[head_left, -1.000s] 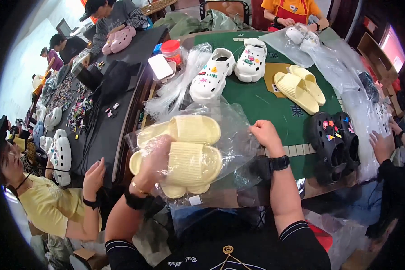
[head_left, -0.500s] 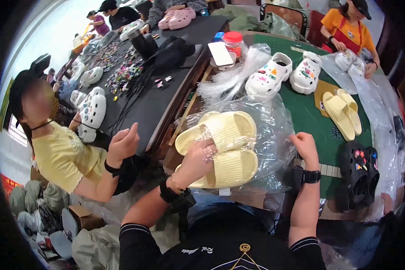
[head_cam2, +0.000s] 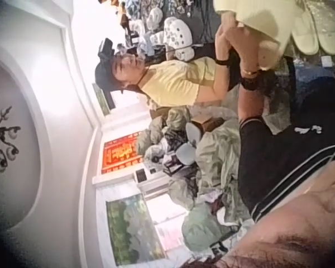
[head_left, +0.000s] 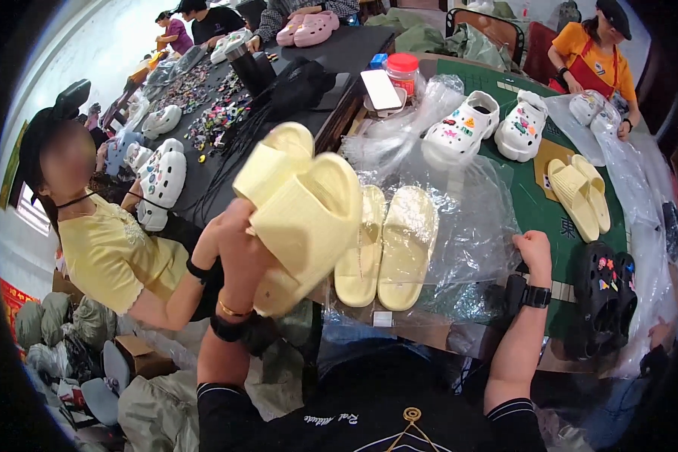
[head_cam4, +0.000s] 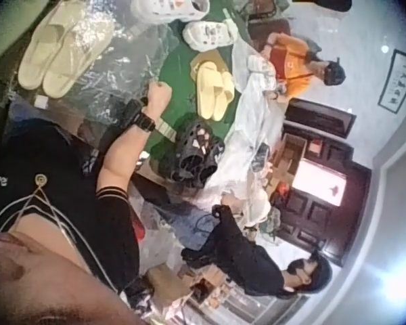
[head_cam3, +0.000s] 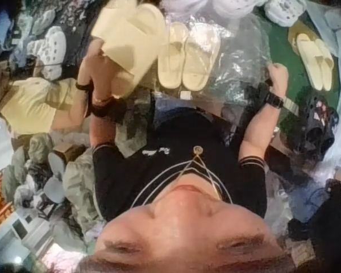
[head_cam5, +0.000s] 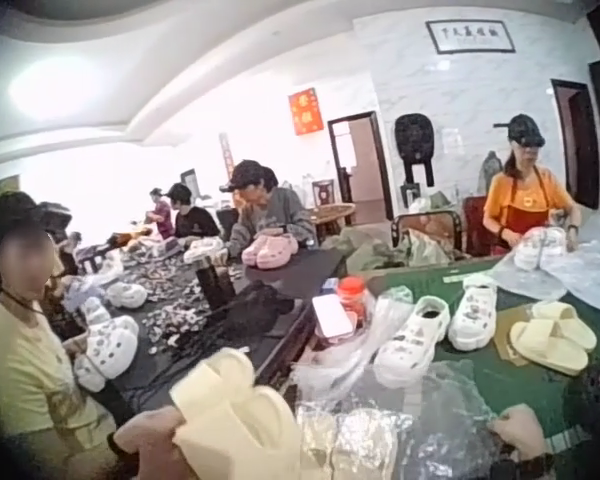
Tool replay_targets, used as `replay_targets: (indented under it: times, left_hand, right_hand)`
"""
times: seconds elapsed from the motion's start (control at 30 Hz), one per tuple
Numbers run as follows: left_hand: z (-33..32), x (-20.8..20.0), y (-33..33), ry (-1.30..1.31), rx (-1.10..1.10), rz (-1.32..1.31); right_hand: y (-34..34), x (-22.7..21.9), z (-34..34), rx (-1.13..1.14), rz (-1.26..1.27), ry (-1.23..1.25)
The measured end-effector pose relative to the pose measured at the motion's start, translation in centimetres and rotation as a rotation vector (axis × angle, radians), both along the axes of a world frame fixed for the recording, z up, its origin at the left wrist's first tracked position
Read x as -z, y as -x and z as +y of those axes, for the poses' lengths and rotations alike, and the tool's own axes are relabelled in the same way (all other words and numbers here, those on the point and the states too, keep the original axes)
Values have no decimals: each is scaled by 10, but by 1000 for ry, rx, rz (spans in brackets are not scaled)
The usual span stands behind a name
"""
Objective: The recorder and other workers are seen assembling and packaging decorative shoes and slippers, specifically by attaching pins and placing them in plastic bags.
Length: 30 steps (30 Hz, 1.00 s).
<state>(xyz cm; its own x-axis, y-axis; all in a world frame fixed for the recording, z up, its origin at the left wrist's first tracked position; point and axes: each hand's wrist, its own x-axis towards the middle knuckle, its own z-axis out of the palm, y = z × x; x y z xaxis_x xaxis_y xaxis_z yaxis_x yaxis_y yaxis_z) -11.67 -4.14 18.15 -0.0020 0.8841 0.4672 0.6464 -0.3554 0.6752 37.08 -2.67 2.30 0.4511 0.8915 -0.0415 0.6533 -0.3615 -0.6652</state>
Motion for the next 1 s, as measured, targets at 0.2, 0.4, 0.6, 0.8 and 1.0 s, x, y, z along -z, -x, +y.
replay_targets:
  times: [0.2, 0.4, 0.6, 0.8, 1.0]
  left_hand:
    - [57, 14, 38, -253, -201, -63]
    - [112, 2, 21, -309, -331, 354]
    - [148, 28, 36, -140, -460, 524]
    - [151, 50, 67, 165, -611, 512]
    - [100, 49, 51, -316, -448, 584]
  right_hand:
    - [9, -6, 2, -12, -26, 11]
    - [7, 1, 4, -21, -67, -31]
    - [4, 7, 4, -5, -68, -12]
    - [6, 6, 2, -8, -81, 10]
    - [6, -5, 2, -57, -26, -49]
